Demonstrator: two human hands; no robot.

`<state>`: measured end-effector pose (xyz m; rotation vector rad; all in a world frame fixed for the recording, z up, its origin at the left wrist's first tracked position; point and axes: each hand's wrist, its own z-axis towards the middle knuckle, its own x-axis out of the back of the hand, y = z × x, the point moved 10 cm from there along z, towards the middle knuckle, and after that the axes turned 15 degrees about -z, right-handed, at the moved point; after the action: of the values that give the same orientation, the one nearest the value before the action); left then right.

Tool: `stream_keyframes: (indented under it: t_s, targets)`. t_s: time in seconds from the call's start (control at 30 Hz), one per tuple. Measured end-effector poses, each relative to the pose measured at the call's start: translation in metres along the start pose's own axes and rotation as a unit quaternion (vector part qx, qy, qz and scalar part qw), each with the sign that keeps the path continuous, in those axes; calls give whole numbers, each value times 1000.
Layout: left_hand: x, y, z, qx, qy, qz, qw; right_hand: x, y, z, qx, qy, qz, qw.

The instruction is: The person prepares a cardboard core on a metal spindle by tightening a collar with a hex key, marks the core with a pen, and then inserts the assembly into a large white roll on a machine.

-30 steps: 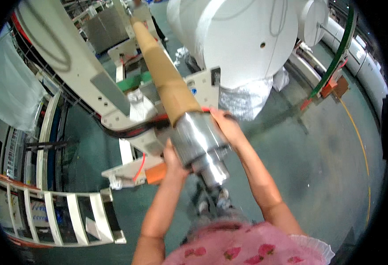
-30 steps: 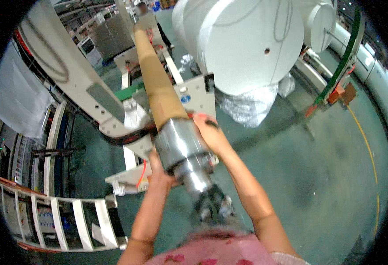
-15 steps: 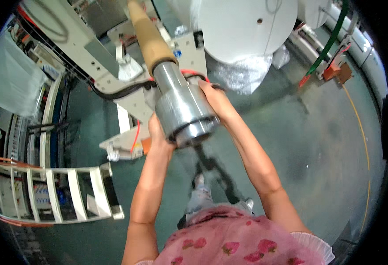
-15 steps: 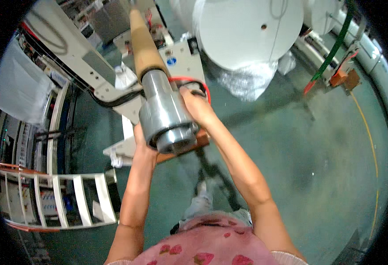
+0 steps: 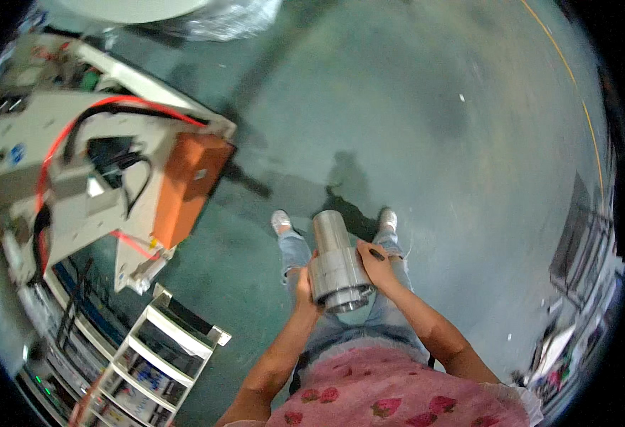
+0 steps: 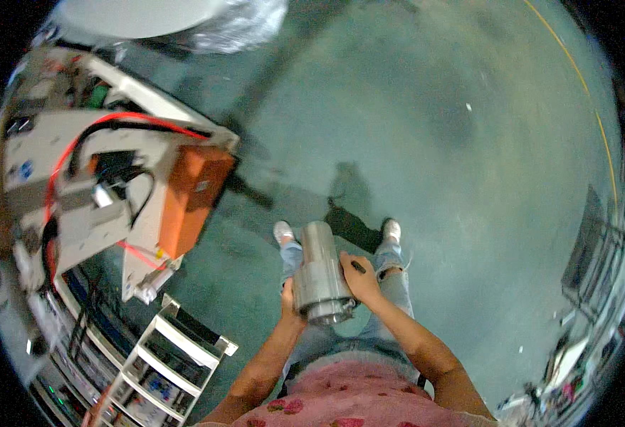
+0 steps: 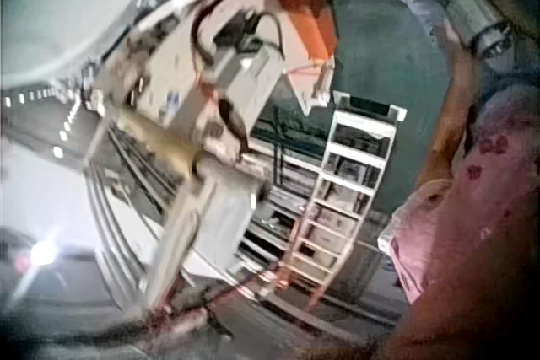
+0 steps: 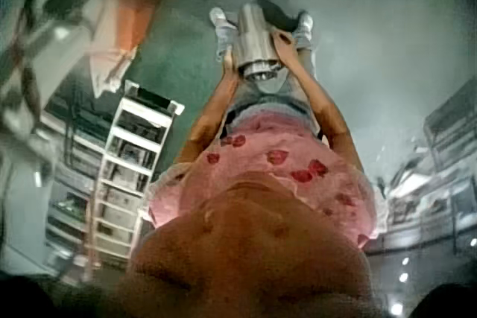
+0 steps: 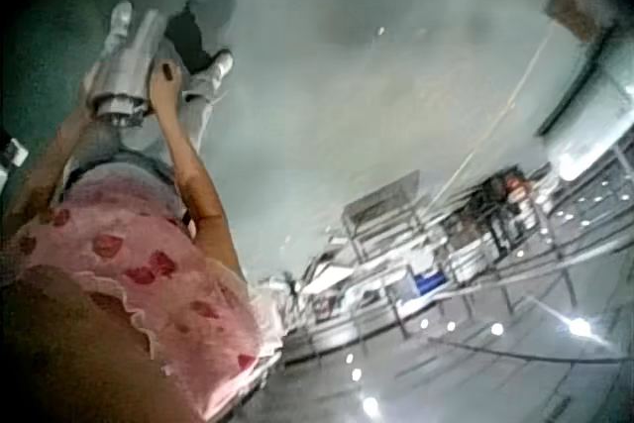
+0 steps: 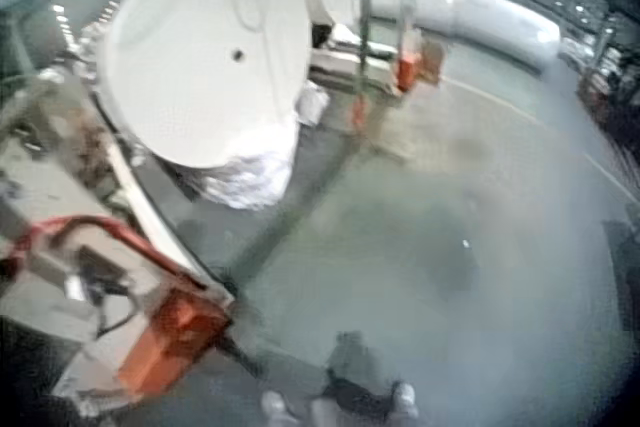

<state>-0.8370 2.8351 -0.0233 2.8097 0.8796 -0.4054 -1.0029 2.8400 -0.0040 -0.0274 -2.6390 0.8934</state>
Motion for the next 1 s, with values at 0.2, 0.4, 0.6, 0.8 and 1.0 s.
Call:
stream_keyframes:
  t_s: [0.2,0.4,0.6,0.8,1.0]
  targets:
    - [58,-46,190,45,-28,118,992,-48,195,111,-252,61,180,949]
    - [110,-55,334,32,21,127,991,-111,299,225,-238,38,162,957]
    - [146,-59,403,36,87,141,986,-166,365,285,-334,-70,200,918]
    - [146,-43,398,35,96,163,981,-173,348,289,-315,-49,202,926]
    - [125,-39,335,37,93,356,929,-131,327,252,-119,-18,-18,993]
